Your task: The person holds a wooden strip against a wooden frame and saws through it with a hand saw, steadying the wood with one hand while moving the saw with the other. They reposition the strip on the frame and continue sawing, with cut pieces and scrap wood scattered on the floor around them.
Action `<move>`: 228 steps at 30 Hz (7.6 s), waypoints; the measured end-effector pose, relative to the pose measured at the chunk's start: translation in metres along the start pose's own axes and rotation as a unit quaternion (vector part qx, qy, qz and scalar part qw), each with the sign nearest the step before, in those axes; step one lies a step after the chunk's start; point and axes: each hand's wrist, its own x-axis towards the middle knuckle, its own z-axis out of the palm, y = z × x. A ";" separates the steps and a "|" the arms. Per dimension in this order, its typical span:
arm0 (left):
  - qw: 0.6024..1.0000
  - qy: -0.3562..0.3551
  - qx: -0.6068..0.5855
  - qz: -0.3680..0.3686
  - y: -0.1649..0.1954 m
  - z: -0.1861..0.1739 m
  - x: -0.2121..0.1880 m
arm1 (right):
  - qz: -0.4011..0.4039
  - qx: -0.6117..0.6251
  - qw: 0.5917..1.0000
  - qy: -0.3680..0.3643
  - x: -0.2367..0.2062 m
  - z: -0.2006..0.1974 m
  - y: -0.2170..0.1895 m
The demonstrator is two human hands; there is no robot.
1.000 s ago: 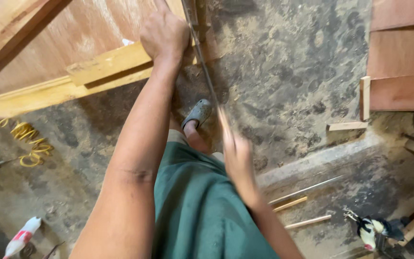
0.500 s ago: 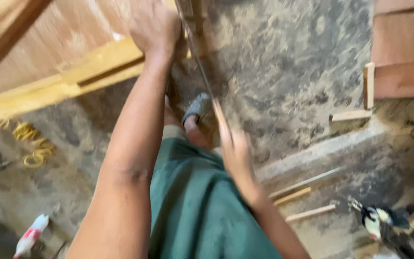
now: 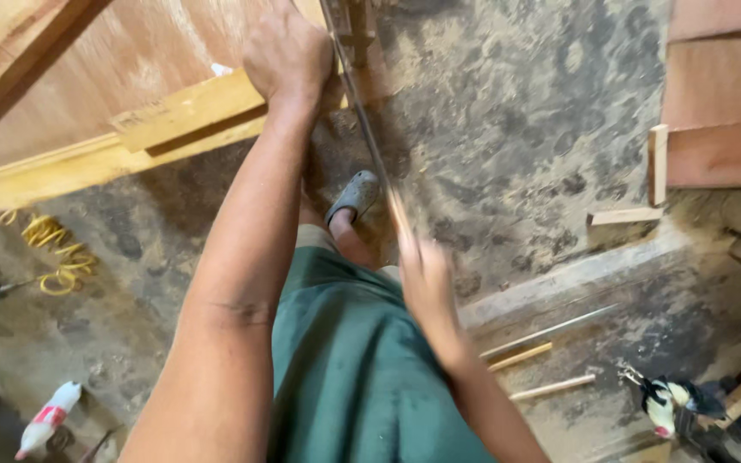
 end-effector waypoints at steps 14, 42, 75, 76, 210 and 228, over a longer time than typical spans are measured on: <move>0.998 -0.050 0.040 -0.001 -0.004 0.010 0.001 | 0.249 0.188 0.949 -0.035 0.030 0.007 -0.001; 0.999 -0.009 0.024 0.035 -0.011 0.020 -0.008 | 0.332 0.222 0.916 -0.040 0.049 0.053 0.029; 0.992 -0.107 0.051 -0.031 0.012 -0.029 0.012 | 0.033 -0.068 0.997 -0.010 -0.060 0.030 0.031; 0.995 -0.074 0.060 -0.022 0.013 -0.030 0.013 | 0.348 0.102 0.932 -0.019 -0.079 0.018 0.021; 0.994 -0.097 0.032 0.025 -0.001 -0.020 -0.022 | 0.285 0.179 0.941 0.017 0.023 0.012 -0.027; 0.996 -0.089 0.000 -0.029 0.007 -0.021 -0.009 | 0.287 0.203 0.935 0.051 0.065 0.064 0.016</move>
